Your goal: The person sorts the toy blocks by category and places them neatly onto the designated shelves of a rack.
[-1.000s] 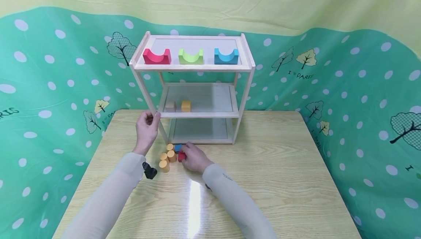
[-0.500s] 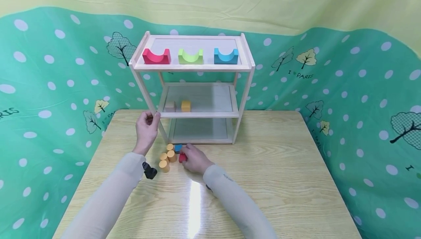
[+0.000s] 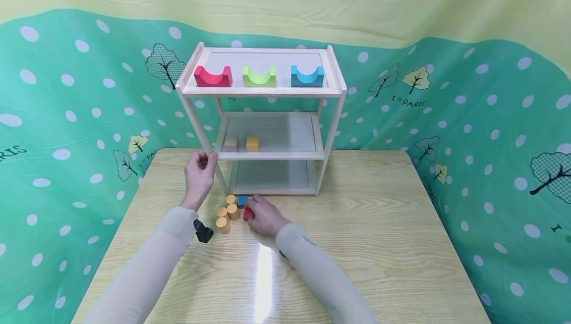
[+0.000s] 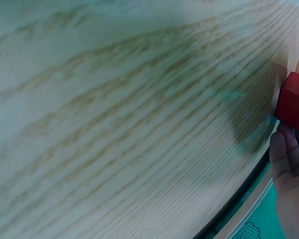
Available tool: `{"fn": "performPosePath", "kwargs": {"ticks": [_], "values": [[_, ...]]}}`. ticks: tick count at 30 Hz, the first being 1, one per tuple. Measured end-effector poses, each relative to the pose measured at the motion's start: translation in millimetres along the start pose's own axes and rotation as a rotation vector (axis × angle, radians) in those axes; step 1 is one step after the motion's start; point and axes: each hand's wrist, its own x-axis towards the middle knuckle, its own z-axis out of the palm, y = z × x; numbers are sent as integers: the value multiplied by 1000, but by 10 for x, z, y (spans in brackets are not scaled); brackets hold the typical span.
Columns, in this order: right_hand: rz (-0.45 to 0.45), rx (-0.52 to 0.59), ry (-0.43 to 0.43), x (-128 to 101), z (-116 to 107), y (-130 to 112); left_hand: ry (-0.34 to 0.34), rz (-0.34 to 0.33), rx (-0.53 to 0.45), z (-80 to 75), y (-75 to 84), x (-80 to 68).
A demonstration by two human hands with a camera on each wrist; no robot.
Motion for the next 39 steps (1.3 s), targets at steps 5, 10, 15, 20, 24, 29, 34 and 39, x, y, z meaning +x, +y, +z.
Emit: {"fn": "performPosePath", "kwargs": {"ticks": [5, 10, 15, 20, 24, 29, 34, 39], "values": [[2, -6, 6, -6, 0, 17, -11, 0, -12, 4, -1, 1], [9, 3, 2, -32, -31, 17, -8, -5, -12, -3, 6, -1], [17, -8, 1, -74, -97, 20, -9, -9, 4, -5, 9, -13], [12, -23, 8, -139, -174, 24, -9, -15, 3, -2, 5, -15], [-6, -39, 28, -182, -220, 31, -6, -22, -3, -9, 23, -9], [-18, -40, 46, -249, -309, 12, -10, -28, 1, -21, 31, -8], [-33, -44, 68, -311, -430, 12, -12, -20, 7, -14, 25, -12], [-37, -43, 84, -371, -574, 8, -8, -21, -2, -10, 13, -4]]}}
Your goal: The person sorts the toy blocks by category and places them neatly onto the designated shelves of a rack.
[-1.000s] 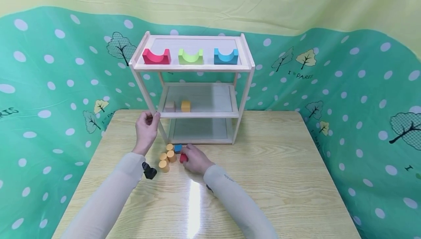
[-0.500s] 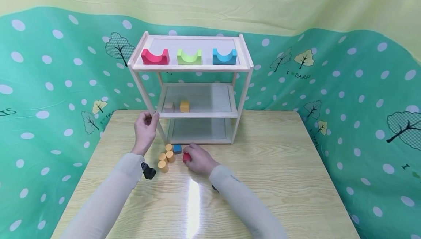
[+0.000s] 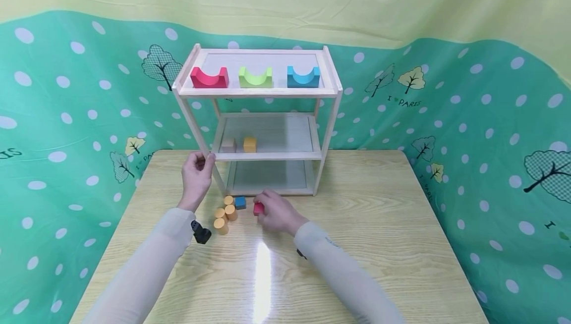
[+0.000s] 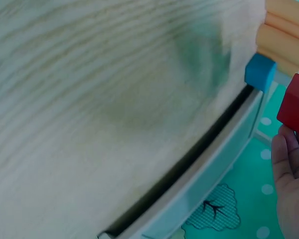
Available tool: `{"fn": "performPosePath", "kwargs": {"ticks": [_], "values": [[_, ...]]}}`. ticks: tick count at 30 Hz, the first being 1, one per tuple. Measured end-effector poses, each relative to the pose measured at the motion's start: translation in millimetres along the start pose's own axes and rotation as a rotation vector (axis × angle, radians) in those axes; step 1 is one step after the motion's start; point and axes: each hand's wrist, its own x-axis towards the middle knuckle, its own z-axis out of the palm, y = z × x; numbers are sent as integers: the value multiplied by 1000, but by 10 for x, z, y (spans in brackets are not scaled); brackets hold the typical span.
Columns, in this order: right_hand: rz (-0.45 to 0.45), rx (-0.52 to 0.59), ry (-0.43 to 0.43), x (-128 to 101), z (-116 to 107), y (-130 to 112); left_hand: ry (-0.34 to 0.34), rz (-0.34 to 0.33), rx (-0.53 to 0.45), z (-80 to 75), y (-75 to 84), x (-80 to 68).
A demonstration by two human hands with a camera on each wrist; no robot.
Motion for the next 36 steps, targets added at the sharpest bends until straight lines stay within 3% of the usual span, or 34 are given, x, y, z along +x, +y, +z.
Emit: {"fn": "performPosePath", "kwargs": {"ticks": [10, 26, 36], "values": [[-10, -3, 36, -69, -300, -37, 4, 1, -7, -3, -8, 1], [-214, -62, 185, -121, -810, -97, 3, 15, 12, 4, 5, 4], [-269, -87, 227, -83, -1079, -146, 0, 5, 13, 0, -24, 12]]}}
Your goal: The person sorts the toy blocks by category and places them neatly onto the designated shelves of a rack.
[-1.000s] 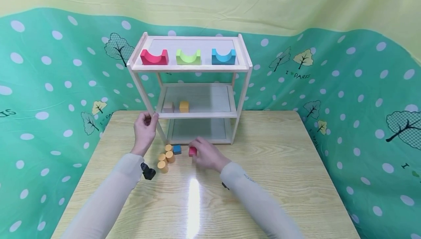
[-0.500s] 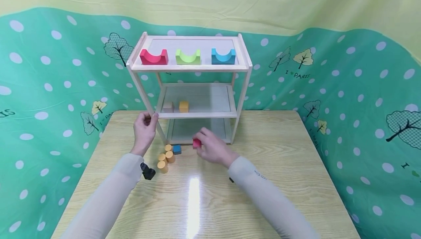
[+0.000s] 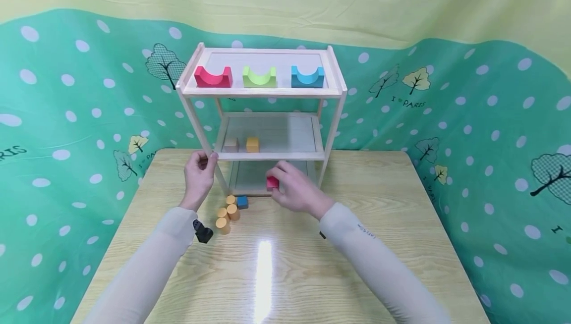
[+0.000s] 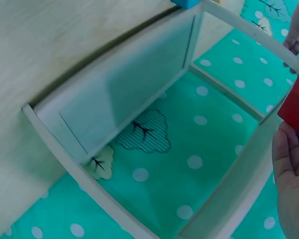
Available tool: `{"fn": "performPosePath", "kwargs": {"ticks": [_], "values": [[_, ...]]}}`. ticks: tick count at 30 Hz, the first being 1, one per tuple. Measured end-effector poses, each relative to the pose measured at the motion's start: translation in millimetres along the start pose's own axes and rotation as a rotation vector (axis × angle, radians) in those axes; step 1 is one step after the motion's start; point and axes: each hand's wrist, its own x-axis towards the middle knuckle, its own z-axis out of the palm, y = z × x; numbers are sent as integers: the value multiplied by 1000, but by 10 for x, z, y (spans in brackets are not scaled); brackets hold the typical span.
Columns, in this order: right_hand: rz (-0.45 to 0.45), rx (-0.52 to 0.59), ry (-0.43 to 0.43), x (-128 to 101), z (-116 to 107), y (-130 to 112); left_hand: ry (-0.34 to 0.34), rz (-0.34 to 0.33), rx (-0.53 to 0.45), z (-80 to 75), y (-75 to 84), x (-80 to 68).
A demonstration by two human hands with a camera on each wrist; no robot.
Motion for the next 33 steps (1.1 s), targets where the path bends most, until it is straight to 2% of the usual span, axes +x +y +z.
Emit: {"fn": "performPosePath", "kwargs": {"ticks": [10, 18, 33], "values": [[-13, 9, 15, 154, -246, 41, -7, -19, 14, 8, 26, -6], [-19, 24, 72, 342, -375, 164, -25, 18, -40, -40, 380, -74], [41, -28, 51, 589, -341, 330, -31, -1, -20, -68, 433, -99]]}}
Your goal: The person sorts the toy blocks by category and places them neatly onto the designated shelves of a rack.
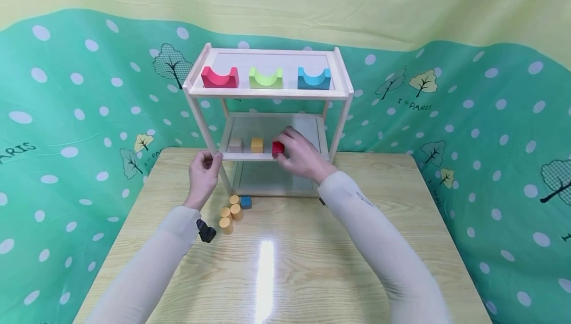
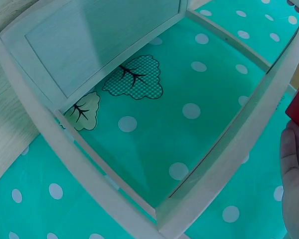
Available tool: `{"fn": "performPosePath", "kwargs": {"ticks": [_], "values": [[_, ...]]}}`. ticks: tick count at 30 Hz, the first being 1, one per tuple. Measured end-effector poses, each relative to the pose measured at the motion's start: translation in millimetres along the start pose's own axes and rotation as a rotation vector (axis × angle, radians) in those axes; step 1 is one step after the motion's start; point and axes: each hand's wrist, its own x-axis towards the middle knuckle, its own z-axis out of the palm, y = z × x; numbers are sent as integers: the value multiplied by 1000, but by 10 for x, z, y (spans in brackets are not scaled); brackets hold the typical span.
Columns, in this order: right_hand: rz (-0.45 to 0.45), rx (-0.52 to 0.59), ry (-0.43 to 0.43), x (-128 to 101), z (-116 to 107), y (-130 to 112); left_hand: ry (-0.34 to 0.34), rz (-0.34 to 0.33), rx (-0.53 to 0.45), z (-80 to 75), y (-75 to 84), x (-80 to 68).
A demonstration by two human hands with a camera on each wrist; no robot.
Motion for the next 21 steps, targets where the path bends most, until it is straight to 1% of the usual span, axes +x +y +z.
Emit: {"fn": "performPosePath", "kwargs": {"ticks": [5, 12, 21], "values": [[47, -14, -18, 60, 39, 25, -3, -4, -7, 3, 0, -1], [118, -20, -49, 99, 68, 59, -1, 9, -15, 6, 1, -2], [133, 9, -61, 117, 107, 89, -9, 9, -9, 6, 2, 2]]}}
